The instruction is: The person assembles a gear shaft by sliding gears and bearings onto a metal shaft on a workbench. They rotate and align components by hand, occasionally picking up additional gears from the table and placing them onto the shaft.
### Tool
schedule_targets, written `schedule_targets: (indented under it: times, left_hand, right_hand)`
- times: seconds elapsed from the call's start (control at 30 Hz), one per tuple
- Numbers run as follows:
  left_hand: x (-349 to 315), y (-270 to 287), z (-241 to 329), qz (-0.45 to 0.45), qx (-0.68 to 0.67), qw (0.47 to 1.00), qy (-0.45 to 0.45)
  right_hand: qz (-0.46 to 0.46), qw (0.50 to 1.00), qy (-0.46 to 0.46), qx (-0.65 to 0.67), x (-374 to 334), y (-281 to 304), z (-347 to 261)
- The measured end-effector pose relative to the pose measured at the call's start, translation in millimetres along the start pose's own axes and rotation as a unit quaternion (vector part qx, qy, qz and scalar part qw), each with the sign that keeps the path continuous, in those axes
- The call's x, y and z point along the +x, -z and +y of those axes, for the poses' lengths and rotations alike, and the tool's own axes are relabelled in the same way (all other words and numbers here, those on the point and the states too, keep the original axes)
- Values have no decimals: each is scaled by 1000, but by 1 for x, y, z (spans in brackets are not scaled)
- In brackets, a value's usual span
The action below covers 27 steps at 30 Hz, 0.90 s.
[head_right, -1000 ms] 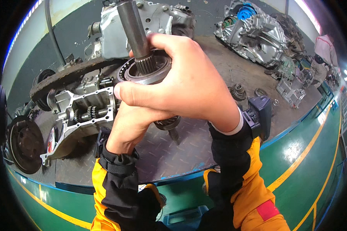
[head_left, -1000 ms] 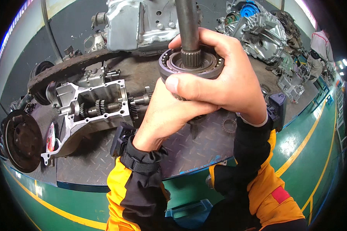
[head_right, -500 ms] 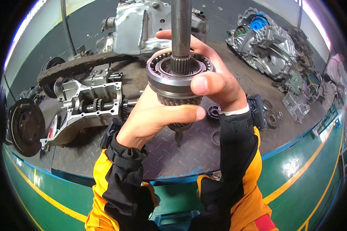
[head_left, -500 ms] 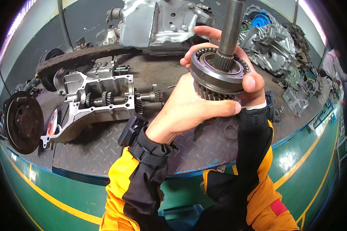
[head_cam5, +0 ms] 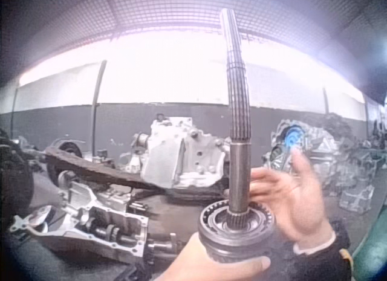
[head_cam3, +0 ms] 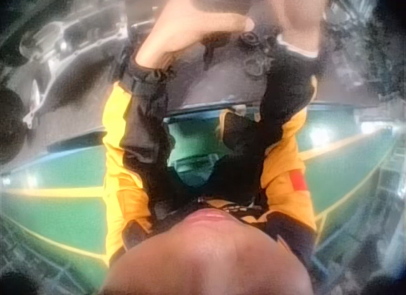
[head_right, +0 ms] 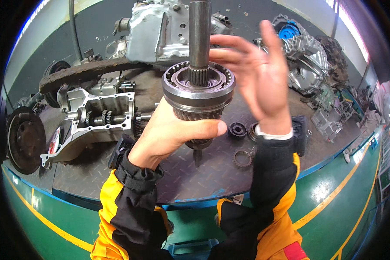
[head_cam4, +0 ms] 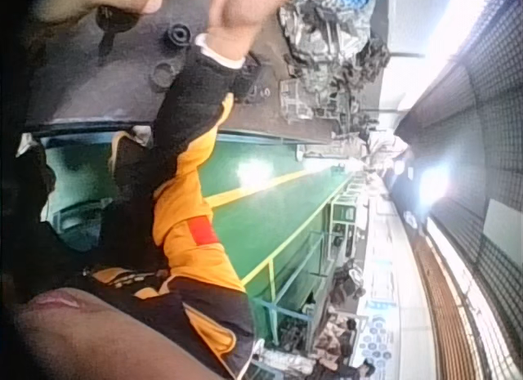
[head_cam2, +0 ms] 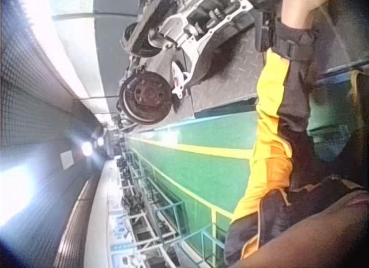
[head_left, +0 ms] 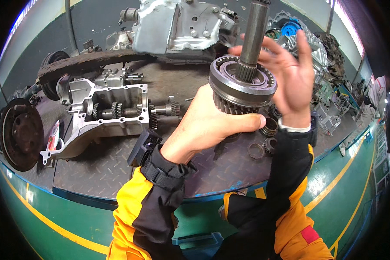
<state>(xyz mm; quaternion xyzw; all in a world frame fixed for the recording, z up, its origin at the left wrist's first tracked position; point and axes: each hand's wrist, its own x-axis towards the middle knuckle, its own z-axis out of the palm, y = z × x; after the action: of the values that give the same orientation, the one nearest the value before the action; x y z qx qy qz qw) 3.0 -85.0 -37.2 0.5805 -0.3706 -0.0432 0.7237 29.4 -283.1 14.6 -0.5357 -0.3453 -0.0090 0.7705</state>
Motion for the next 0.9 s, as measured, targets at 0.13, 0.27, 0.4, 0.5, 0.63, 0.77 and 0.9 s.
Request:
schedule_targets:
  times: [0.13,0.27,0.4,0.5,0.63,0.77,0.9]
  left_hand:
    - [1,-5,2,9,-10,1000,-1]
    - [1,-3,3,11,17,1000,8]
    - [0,-5,3,2,10,1000,7]
    - [4,-7,2,4,16,1000,10]
    - [6,-5,-1,25,-19,999,14]
    - [4,2,-3,26,-6,999,27]
    - [3,2,-2,14,-7,999,29]
  right_hand:
    - [-49,996,-32,65,-6,-18,19]
    - [-52,996,-40,66,-9,0,-4]
    - [-36,999,29,19,-1,12,-15]
    - [72,997,36,-9,-2,-4,5]
    - [-31,999,12,30,-6,-23,18]
    - [151,969,42,-190,-5,-20,3]
    - [215,935,115,-258,-6,-25,3]
